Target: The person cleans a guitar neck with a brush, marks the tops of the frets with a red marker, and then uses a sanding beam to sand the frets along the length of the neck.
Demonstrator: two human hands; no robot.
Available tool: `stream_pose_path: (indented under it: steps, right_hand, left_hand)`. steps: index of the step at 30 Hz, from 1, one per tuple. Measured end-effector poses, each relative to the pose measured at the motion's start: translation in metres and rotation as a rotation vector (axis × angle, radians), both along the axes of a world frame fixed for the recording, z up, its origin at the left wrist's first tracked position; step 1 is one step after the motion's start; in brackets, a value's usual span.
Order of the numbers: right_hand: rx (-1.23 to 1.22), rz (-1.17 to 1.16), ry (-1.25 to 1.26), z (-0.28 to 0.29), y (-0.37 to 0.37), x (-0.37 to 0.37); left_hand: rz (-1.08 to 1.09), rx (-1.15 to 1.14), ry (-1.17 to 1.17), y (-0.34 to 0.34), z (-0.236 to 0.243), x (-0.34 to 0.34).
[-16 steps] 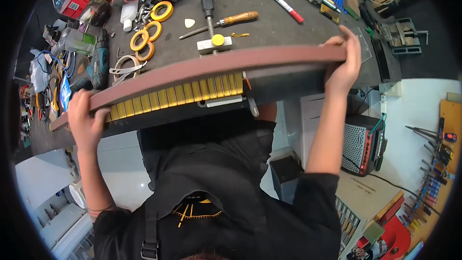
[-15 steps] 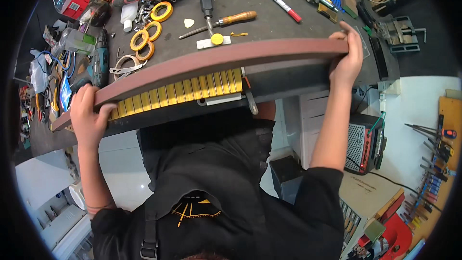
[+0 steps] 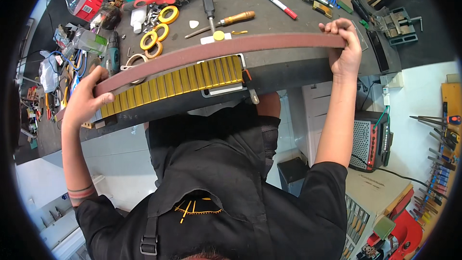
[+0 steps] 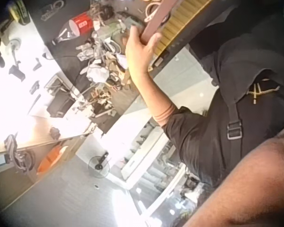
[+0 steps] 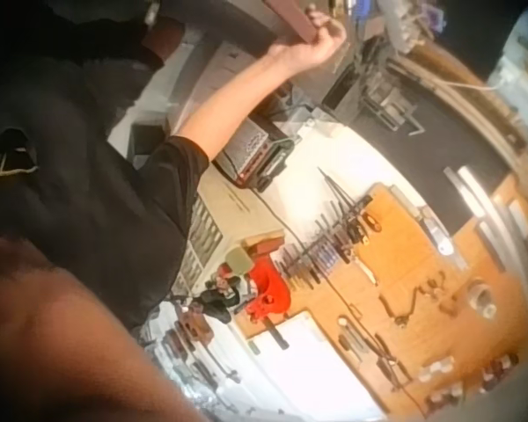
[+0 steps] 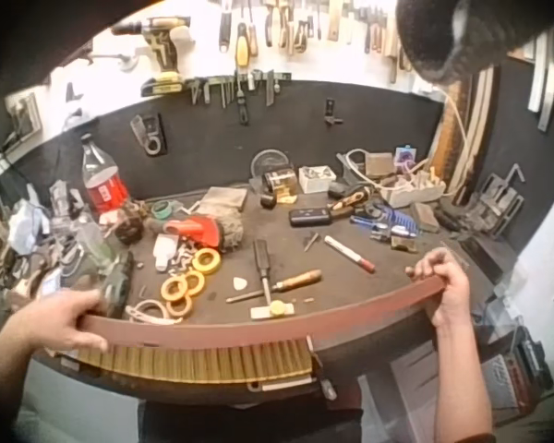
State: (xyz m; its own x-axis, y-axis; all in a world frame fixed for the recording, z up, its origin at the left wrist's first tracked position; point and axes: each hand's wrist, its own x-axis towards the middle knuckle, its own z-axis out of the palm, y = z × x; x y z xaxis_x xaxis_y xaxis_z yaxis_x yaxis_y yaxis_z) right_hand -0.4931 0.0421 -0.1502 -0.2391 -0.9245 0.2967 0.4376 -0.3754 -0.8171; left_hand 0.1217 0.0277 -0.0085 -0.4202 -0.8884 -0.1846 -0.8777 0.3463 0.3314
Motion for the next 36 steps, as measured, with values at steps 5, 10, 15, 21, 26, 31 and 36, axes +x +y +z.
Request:
stream_pose_path:
  steps: [5, 10, 15, 21, 26, 31, 36]
  right_hand:
    - [0.024, 0.007, -0.032, -0.002, 0.01, 0.018]
    - [0.103, -0.08, 0.097, -0.004, 0.01, 0.024]
    - [0.086, -0.136, 0.214, -0.008, 0.01, 0.026]
    - [0.098, -0.202, 0.282, -0.009, 0.025, 0.091]
    - [-0.023, -0.093, 0.442, -0.01, 0.028, 0.187]
    - [0.14, -0.354, 0.183, -0.021, 0.014, 0.03]
    - [0.017, -0.217, 0.233, -0.021, 0.018, 0.107]
  left_hand:
    - [-0.049, -0.22, -0.066, 0.03, -0.027, 0.005]
    - [-0.016, -0.437, -0.089, 0.049, -0.052, 0.007]
    - [-0.007, -0.537, -0.074, 0.051, -0.062, 0.005]
    - [0.115, -0.482, 0.109, 0.043, -0.067, 0.064]
    - [0.279, -0.524, 0.012, 0.041, -0.072, 0.139]
    - [0.227, -0.577, 0.003, 0.025, -0.083, -0.016]
    - [0.376, -0.639, 0.21, 0.025, -0.091, 0.064]
